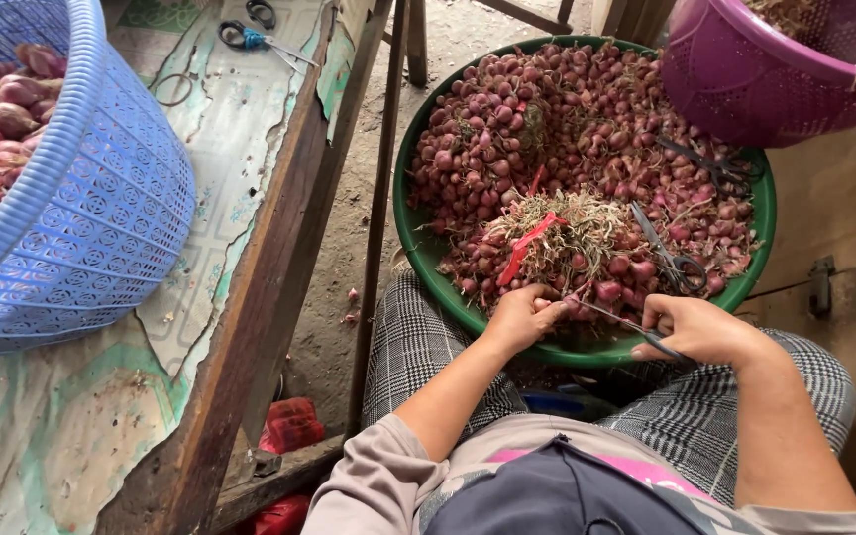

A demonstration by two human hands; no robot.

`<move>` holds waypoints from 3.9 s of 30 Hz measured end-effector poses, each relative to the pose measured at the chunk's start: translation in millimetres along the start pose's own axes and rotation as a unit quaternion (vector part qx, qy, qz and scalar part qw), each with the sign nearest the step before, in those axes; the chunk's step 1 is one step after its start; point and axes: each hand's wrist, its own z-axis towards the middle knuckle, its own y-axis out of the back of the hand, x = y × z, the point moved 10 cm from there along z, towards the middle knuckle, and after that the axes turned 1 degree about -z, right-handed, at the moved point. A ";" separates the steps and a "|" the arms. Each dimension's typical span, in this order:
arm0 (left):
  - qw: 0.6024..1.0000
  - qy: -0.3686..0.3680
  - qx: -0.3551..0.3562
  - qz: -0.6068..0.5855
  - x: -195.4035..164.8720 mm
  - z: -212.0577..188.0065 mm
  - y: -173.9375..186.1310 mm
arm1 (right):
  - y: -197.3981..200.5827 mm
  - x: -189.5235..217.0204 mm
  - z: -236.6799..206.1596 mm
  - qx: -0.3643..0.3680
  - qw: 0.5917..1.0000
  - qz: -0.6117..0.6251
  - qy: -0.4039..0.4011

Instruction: The person sits on the floor with a large green basin of untrimmed shallots on their lap. They pick up shallots one at a time, cut off the roots and dried tops with scissors, place the trimmed shallots into a blue basket beside them, and drop the trimmed-off waste into a purple basket.

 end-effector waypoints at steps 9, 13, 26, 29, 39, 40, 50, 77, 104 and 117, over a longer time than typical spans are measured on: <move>0.957 0.125 0.112 -0.237 12.8 5.8 -25.1 | -8.3 19.6 9.0 0.004 0.993 0.110 0.046; 0.943 0.141 0.119 -0.278 7.6 0.8 -27.1 | -22.7 32.7 19.1 0.012 0.976 0.207 0.061; 0.956 0.083 0.155 -0.233 6.0 -4.8 -28.8 | -29.9 25.5 16.7 0.036 0.965 0.250 0.072; 0.951 0.084 0.175 -0.240 3.7 -10.0 -32.6 | -24.5 36.6 11.6 0.002 0.974 0.216 0.067; 0.864 0.108 0.118 -0.478 3.8 -10.1 28.6 | 11.8 37.5 -41.2 -0.017 0.981 -0.175 -0.086; 0.864 0.117 0.108 -0.478 7.3 -9.5 30.7 | 7.4 41.2 -39.6 -0.024 0.976 -0.194 -0.096; 0.986 0.062 0.066 -0.144 9.9 -8.1 55.8 | -23.4 51.0 -5.9 -0.014 0.999 0.004 0.039; 0.990 0.070 0.047 -0.109 1.3 -25.3 35.4 | -50.2 57.1 33.9 0.004 0.955 0.271 0.123; 0.961 0.051 -0.006 -0.271 -2.1 -29.3 75.5 | -37.1 45.4 8.0 0.009 0.996 0.072 0.051; 0.942 0.096 -0.009 -0.320 13.5 -25.3 56.7 | -33.5 103.2 21.8 -0.191 0.911 0.303 0.202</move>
